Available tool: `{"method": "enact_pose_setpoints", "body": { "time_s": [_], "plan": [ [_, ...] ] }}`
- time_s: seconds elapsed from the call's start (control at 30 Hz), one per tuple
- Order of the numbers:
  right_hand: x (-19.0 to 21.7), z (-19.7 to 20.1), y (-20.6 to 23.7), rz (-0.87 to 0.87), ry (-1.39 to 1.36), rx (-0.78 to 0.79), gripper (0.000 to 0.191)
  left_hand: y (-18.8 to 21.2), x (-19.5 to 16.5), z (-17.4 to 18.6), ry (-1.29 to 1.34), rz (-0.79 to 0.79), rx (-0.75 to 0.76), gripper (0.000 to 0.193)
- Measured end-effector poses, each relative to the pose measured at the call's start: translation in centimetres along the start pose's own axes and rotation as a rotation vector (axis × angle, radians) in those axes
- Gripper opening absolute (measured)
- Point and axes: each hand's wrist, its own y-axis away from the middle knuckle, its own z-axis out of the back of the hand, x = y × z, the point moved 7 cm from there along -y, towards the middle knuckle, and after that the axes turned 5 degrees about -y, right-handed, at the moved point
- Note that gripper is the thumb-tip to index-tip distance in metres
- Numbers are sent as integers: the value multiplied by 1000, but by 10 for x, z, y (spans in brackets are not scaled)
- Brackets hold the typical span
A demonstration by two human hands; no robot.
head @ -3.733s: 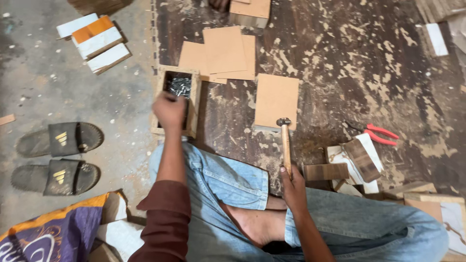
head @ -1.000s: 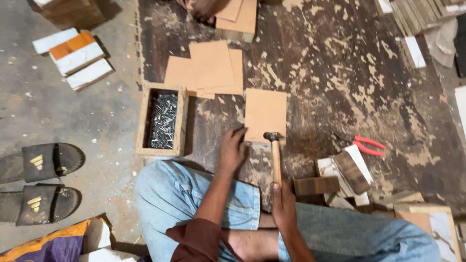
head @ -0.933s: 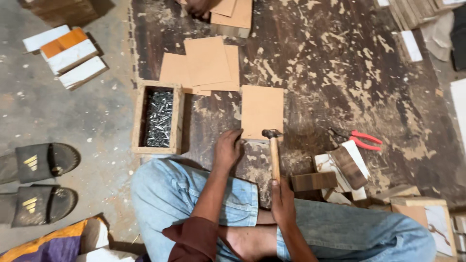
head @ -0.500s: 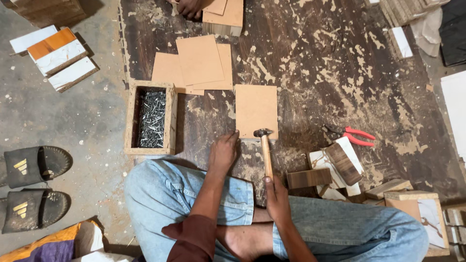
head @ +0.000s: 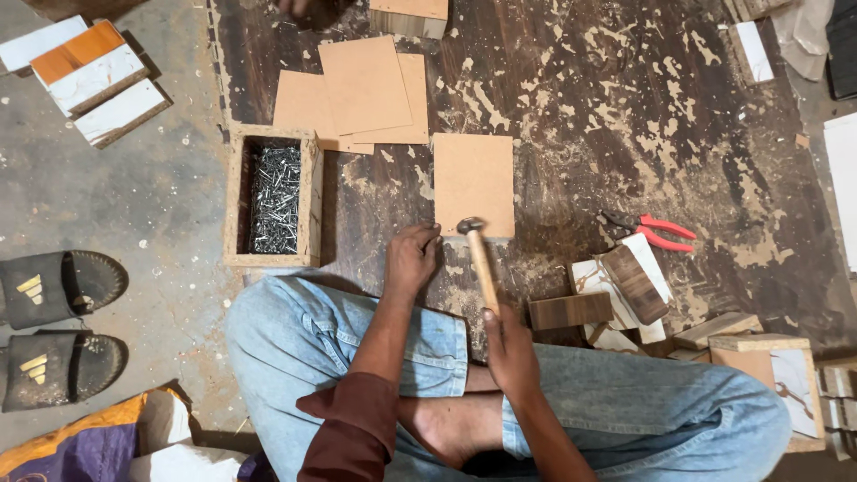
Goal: The person assembles small wooden boxes by nailing thin wooden pieces together using a hammer and nails. They pick up nails from a container, position the pieces, hammer them into place, and stack the finished boxes.
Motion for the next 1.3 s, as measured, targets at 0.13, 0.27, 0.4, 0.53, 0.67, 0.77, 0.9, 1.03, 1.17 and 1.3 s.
{"method": "enact_pose_setpoints", "body": {
  "time_s": [0.13,0.27,0.4,0.53,0.67,0.77,0.9,1.03,1.17,1.3],
  "plan": [
    [18,6,4,322,3,-156,41,0,6,-3,13,-7,-15,18],
    [15,-3,-5,293,164,-109,43,0,5,0,28,-67,-49,16],
    [-15,-11,-11,-85,50,-17,39,1,6,0,46,-34,-27,14],
    [-4,-20,-10,120,209,-7,35,0,7,-1,29,-48,-24,17],
    [17,-11,-8,377,68,-188,48,0,8,-2,-1,-67,-13,18],
    [22,-11,-13,362,158,-179,46,3,8,-2,-18,-37,20,18],
    [4,-7,-22,68,82,-78,41,1,-9,6,-11,-99,-26,16],
    [-24,4,-33,-64,35,-90,39,1,-30,17,48,-112,-55,25],
    [-39,44,-78,123,272,-324,35,-4,-51,11,78,-123,27,32],
    [-53,85,-106,244,467,-255,47,-13,-66,9,152,-152,15,22]
  ]
}}
